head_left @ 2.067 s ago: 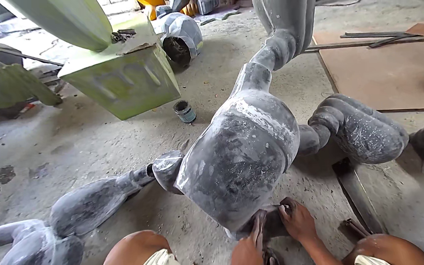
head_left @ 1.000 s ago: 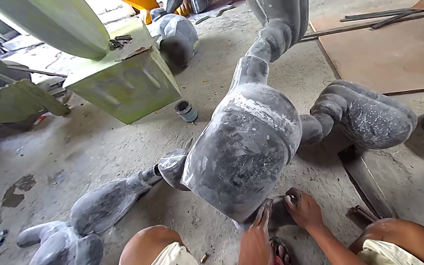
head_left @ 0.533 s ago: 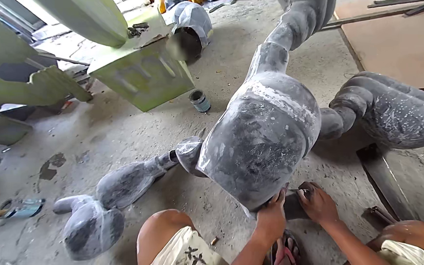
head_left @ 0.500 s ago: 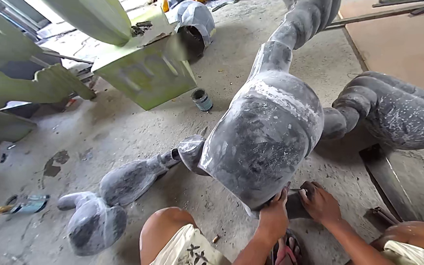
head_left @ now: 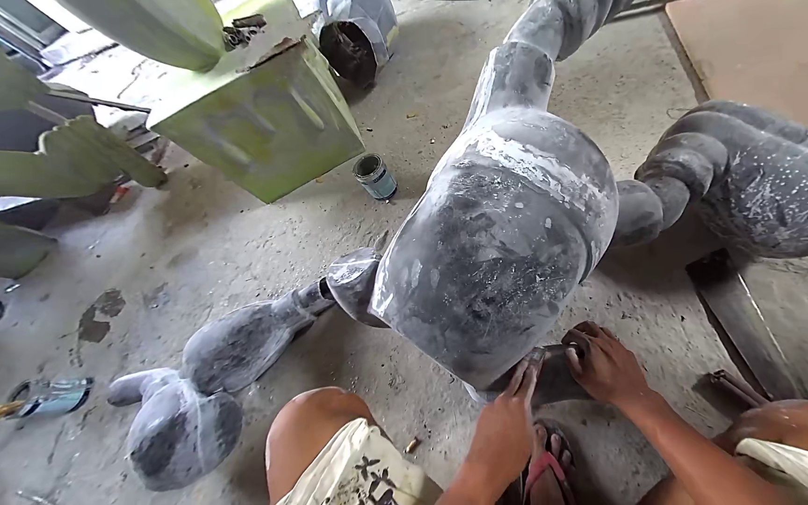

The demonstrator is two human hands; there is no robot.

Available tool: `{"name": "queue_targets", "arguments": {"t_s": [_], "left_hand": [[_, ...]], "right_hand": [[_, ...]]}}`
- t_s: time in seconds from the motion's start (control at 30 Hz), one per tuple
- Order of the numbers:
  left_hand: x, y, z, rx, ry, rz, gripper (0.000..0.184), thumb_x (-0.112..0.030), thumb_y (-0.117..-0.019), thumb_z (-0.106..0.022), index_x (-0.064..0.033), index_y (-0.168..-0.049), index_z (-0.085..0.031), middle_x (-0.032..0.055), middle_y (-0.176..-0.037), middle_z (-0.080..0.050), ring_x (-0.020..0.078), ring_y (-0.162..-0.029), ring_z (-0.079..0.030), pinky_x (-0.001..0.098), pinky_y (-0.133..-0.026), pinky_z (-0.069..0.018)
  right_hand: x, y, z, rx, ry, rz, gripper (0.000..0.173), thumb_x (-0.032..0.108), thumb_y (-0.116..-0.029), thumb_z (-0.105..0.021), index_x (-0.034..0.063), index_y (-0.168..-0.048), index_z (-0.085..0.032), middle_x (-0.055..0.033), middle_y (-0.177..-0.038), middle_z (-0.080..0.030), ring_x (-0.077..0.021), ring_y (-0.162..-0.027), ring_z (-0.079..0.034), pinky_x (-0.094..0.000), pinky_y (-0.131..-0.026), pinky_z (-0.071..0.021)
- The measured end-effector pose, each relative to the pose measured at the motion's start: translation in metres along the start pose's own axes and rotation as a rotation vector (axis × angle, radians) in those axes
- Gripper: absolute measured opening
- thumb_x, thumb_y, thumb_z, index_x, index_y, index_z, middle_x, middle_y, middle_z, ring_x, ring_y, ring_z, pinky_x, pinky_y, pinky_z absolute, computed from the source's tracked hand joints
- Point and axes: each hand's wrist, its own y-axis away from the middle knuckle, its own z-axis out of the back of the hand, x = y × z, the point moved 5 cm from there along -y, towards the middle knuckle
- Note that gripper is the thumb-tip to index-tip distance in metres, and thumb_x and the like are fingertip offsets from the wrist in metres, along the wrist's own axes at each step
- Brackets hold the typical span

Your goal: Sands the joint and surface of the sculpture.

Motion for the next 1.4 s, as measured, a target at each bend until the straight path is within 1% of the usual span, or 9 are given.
{"name": "queue_targets", "arguments": {"t_s": [0.23, 0.4, 0.5, 0.7, 0.87, 1.0, 1.07, 1.23, 1.4], "left_hand": [[-0.007, -0.032, -0.004, -0.014, 0.081, 0.005, 0.056, -0.030, -0.1103, -0.038, -0.0219, -0.164, -0.027, 0.0021, -0.168, -0.033, 0.0261, -0.141, -0.052, 0.0524, -0.109, -0.0481], [0.005, -0.003, 0.000, -0.037, 0.074, -0.065, 0.061, -0.015, -0.1051, -0.040, -0.0242, -0.164, -0.029, -0.0033, -0.169, -0.030, 0.0231, -0.122, -0.066, 0.0487, -0.094, -0.0586], [-0.004, -0.038, -0.004, -0.030, 0.084, -0.029, 0.056, -0.019, -0.1092, -0.033, -0.0238, -0.164, -0.028, 0.0012, -0.166, -0.036, 0.0230, -0.143, -0.049, 0.0492, -0.112, -0.0470], [0.003, 0.022, -0.001, -0.072, 0.151, -0.046, 0.061, -0.017, -0.1037, -0.049, -0.0212, -0.162, -0.034, -0.0015, -0.167, -0.034, 0.0278, -0.112, -0.072, 0.0537, -0.087, -0.0604], [-0.007, -0.039, -0.004, -0.039, 0.045, -0.035, 0.060, -0.015, -0.1080, -0.034, -0.0256, -0.166, -0.022, -0.0012, -0.168, -0.031, 0.0194, -0.146, -0.045, 0.0456, -0.115, -0.0446], [-0.005, 0.010, 0.000, -0.104, 0.111, -0.048, 0.065, -0.014, -0.1007, -0.049, -0.0208, -0.163, -0.032, -0.0010, -0.168, -0.032, 0.0278, -0.110, -0.072, 0.0536, -0.084, -0.0615], [0.005, 0.018, -0.003, -0.105, 0.138, -0.070, 0.058, -0.016, -0.1042, -0.048, -0.0192, -0.161, -0.036, -0.0010, -0.167, -0.033, 0.0290, -0.109, -0.073, 0.0548, -0.085, -0.0610], [-0.010, -0.038, -0.006, -0.048, 0.048, -0.014, 0.060, -0.017, -0.1083, -0.037, -0.0236, -0.166, -0.022, 0.0003, -0.168, -0.031, 0.0215, -0.146, -0.046, 0.0465, -0.116, -0.0436], [0.005, 0.017, -0.012, -0.151, 0.139, -0.089, 0.061, -0.018, -0.1037, -0.049, -0.0146, -0.163, -0.032, 0.0020, -0.169, -0.029, 0.0275, -0.107, -0.074, 0.0519, -0.082, -0.0623]], "right_hand": [[-0.001, 0.003, -0.001, -0.031, -0.037, 0.041, 0.032, 0.042, -0.0970, -0.053, 0.0221, -0.111, -0.075, -0.0056, -0.118, -0.069, -0.0289, -0.113, -0.064, -0.0527, -0.089, -0.0557], [-0.001, -0.001, 0.000, -0.045, -0.021, 0.027, 0.035, 0.044, -0.0943, -0.050, 0.0246, -0.108, -0.075, -0.0015, -0.113, -0.070, -0.0253, -0.109, -0.066, -0.0497, -0.085, -0.0570], [-0.001, 0.001, -0.002, -0.011, -0.025, 0.034, 0.036, 0.045, -0.0947, -0.049, 0.0245, -0.110, -0.074, -0.0026, -0.113, -0.070, -0.0258, -0.110, -0.066, -0.0502, -0.086, -0.0564], [-0.004, -0.003, 0.003, 0.113, -0.085, -0.012, 0.045, 0.051, -0.0965, -0.045, 0.0230, -0.121, -0.070, -0.0080, -0.125, -0.068, -0.0310, -0.119, -0.063, -0.0554, -0.093, -0.0543], [-0.006, -0.004, -0.004, 0.149, -0.073, -0.002, 0.046, 0.054, -0.0969, -0.043, 0.0276, -0.123, -0.069, -0.0052, -0.129, -0.066, -0.0292, -0.123, -0.062, -0.0537, -0.095, -0.0543], [-0.006, -0.004, -0.002, 0.161, -0.090, -0.010, 0.044, 0.053, -0.0967, -0.046, 0.0268, -0.124, -0.069, -0.0056, -0.131, -0.065, -0.0298, -0.125, -0.060, -0.0541, -0.096, -0.0537], [-0.007, -0.006, -0.003, 0.155, -0.084, -0.010, 0.045, 0.053, -0.0965, -0.045, 0.0257, -0.123, -0.070, -0.0054, -0.130, -0.066, -0.0295, -0.124, -0.061, -0.0538, -0.096, -0.0535], [-0.007, -0.005, -0.005, 0.144, -0.083, -0.017, 0.045, 0.053, -0.0967, -0.044, 0.0274, -0.123, -0.070, -0.0039, -0.133, -0.065, -0.0271, -0.124, -0.061, -0.0497, -0.098, -0.0532], [-0.005, -0.009, 0.000, 0.169, -0.095, -0.038, 0.043, 0.051, -0.0972, -0.045, 0.0277, -0.125, -0.069, -0.0028, -0.138, -0.062, -0.0285, -0.128, -0.058, -0.0518, -0.099, -0.0522]]}}
